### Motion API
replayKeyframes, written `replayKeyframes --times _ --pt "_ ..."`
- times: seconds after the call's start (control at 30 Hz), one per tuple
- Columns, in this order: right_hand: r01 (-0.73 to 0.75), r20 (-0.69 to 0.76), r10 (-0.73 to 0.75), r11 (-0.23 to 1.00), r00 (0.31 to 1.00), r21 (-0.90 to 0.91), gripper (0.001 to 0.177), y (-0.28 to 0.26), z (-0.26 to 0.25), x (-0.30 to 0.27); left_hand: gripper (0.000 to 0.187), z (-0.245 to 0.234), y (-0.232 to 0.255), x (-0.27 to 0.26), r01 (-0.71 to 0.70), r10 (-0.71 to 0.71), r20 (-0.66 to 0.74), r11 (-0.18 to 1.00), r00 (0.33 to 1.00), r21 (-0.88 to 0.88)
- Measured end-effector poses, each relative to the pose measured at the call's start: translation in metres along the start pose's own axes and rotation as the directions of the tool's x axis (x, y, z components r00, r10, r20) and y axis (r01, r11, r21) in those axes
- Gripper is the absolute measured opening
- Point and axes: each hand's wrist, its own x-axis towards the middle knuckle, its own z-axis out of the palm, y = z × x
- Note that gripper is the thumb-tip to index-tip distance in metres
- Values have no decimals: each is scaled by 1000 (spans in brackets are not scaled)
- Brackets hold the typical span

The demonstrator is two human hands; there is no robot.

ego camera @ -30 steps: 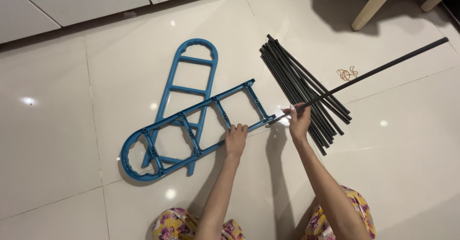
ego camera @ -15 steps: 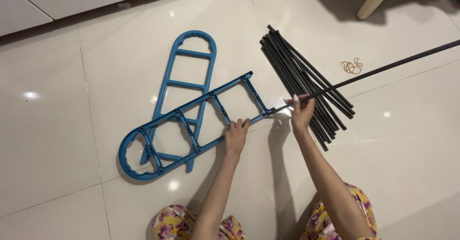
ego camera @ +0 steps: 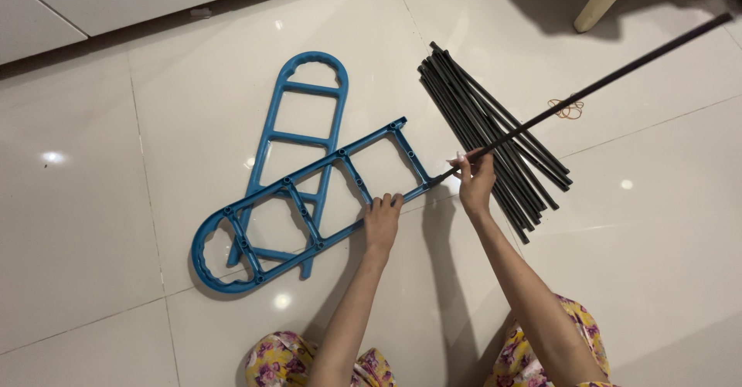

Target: The person assembles a blue plastic rack by inserting black metal rods into the frame slots. They align the two side frames, insert multiple rods one by one, and then lift the assembled structure to check the fit.

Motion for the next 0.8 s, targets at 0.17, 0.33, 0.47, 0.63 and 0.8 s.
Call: replayKeyframes --times 0.17,0.33,0.47,0.63,0.8 --pt "11 34 -11 1000 999 -1 13 -12 7 -4 39 1 -2 -2 1 -1 32 1000 999 -6" --pt "137 61 -126 967 990 -214 15 -21 9 -10 38 -1 -4 -5 -2 1 32 1000 999 4" --pt "215 87 -197 886 977 -410 16 -32 13 -23 39 -1 -3 -4 5 -5 33 1000 999 -3" --pt "289 106 -269 874 957 -392 17 -39 13 -27 39 1 -3 -5 26 -24 79 999 997 -19" --pt "292 109 -271 893 956 -343 19 -37 11 -26 40 0 -2 -5 27 -26 52 999 998 -23"
